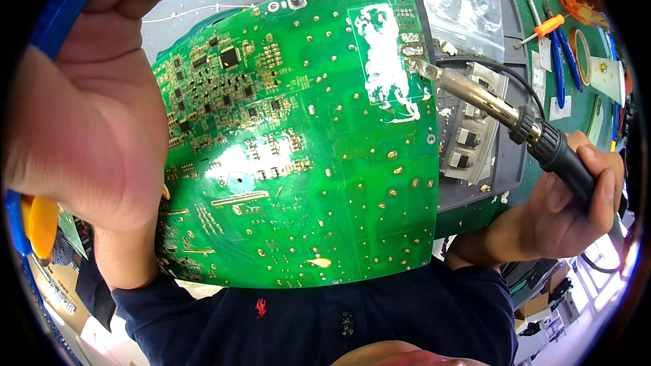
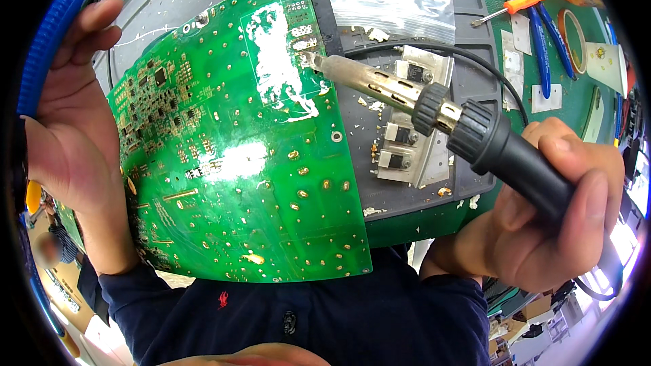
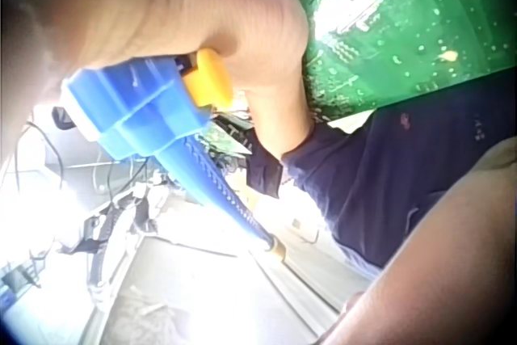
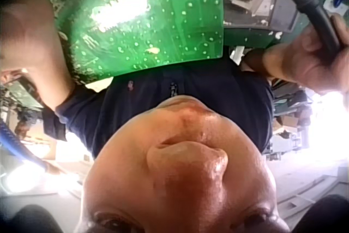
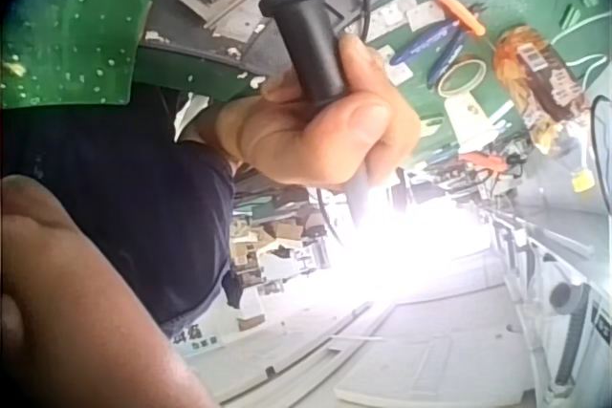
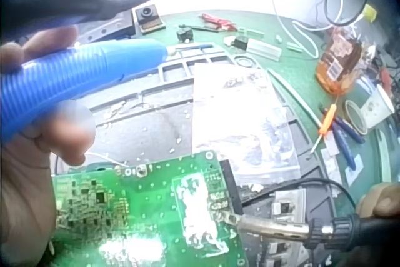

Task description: The person desolders components from a green circuit board using a soldering iron and a solder sucker, and then uses a screwdriver to pry on components on the other side of the board.

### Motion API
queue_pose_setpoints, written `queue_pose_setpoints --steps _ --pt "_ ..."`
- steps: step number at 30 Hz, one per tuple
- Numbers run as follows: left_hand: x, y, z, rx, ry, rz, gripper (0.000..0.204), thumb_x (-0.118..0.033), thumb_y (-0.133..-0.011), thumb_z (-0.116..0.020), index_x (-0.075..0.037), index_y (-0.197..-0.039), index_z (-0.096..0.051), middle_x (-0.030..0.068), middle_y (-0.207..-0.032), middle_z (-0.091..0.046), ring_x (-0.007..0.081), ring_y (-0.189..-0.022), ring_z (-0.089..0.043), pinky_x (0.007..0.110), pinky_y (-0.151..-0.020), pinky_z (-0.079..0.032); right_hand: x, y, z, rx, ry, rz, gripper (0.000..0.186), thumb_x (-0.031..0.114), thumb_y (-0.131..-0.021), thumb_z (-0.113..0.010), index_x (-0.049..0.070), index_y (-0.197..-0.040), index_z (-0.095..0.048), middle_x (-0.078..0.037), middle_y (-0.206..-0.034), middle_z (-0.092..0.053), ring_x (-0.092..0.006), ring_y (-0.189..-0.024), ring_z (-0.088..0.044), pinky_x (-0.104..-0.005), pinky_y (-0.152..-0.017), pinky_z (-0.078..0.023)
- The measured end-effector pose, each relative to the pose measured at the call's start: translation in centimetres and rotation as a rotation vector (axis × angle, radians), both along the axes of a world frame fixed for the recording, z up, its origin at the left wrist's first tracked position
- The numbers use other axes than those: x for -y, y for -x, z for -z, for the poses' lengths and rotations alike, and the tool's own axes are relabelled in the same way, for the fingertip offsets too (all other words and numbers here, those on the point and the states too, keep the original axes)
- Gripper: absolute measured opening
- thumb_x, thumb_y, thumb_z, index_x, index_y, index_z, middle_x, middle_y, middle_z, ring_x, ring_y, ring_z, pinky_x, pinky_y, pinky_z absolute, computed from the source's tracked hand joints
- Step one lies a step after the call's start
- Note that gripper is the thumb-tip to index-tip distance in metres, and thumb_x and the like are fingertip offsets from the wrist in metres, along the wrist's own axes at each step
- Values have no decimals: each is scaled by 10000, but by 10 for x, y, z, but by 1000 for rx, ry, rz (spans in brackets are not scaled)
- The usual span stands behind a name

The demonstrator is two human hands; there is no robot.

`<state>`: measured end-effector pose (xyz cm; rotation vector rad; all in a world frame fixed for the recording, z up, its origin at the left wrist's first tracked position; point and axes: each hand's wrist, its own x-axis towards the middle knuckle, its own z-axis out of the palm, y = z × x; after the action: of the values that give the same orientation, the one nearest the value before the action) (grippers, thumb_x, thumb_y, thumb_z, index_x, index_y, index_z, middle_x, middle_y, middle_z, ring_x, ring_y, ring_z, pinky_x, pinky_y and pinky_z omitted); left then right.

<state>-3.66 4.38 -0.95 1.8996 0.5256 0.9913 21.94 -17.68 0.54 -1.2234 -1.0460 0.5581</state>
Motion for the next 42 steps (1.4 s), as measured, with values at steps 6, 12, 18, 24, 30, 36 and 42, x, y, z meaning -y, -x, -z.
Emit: queue_pose_setpoints --steps 6,12,18,24,30,36,42 --pt "1 1 0 1 8 -9 820 -684 -842 -341 19 -1234 -496 290 -1202 -533 356 -979 -631 415 -885 -495 -1 0 -1 4 -13 3 346 204 -916 -361 -100 -868 -519 -65 -503 -396 -102 -433 -368 -211 -440 -297" --pt "0 -1 -2 -6 13 -15 812 -677 -850 -343 23 -1230 -499 290 -1196 -538 356 -982 -629 417 -891 -493 -1 -2 -1 18 -10 2 342 202 -913 -367 -94 -858 -528 -51 -474 -383 -97 -422 -365 -212 -438 -292" --pt "-1 -3 -1 -13 22 -16 803 -670 -859 -345 27 -1225 -501 289 -1191 -542 356 -984 -628 419 -896 -490 -1 -3 -2 6 -12 -30 341 201 -914 -369 -96 -865 -530 -54 -470 -390 -95 -410 -355 -212 -426 -282" --pt "-1 -4 -2 -19 28 -21 795 -663 -867 -347 32 -1221 -504 288 -1185 -547 355 -987 -627 420 -902 -487 -2 2 -2 -29 19 53 359 219 -917 -375 -103 -866 -527 -74 -473 -409 -91 -402 -358 -207 -418 -282" --pt "2 -3 -6 -19 30 -29 787 -657 -876 -350 36 -1216 -506 288 -1179 -552 355 -990 -626 422 -908 -484 4 -5 3 165 -40 54 306 134 -945 -354 -116 -933 -530 -180 -692 -523 -96 -408 -382 -200 -408 -331" --pt "7 2 -15 2 20 -34 779 -650 -884 -352 40 -1211 -509 287 -1173 -556 355 -992 -625 424 -913 -482 7 5 5 184 25 211 327 137 -923 -381 -128 -878 -567 -178 -727 -546 -103 -415 -415 -204 -411 -342" --pt "22 -15 -23 16 -46 -180 720 -639 -895 -344 16 -1146 -509 258 -1131 -577 303 -953 -637 369 -845 -492 3 26 0 72 58 356 353 168 -873 -414 -124 -788 -593 -110 -571 -502 -102 -399 -410 -211 -403 -313"
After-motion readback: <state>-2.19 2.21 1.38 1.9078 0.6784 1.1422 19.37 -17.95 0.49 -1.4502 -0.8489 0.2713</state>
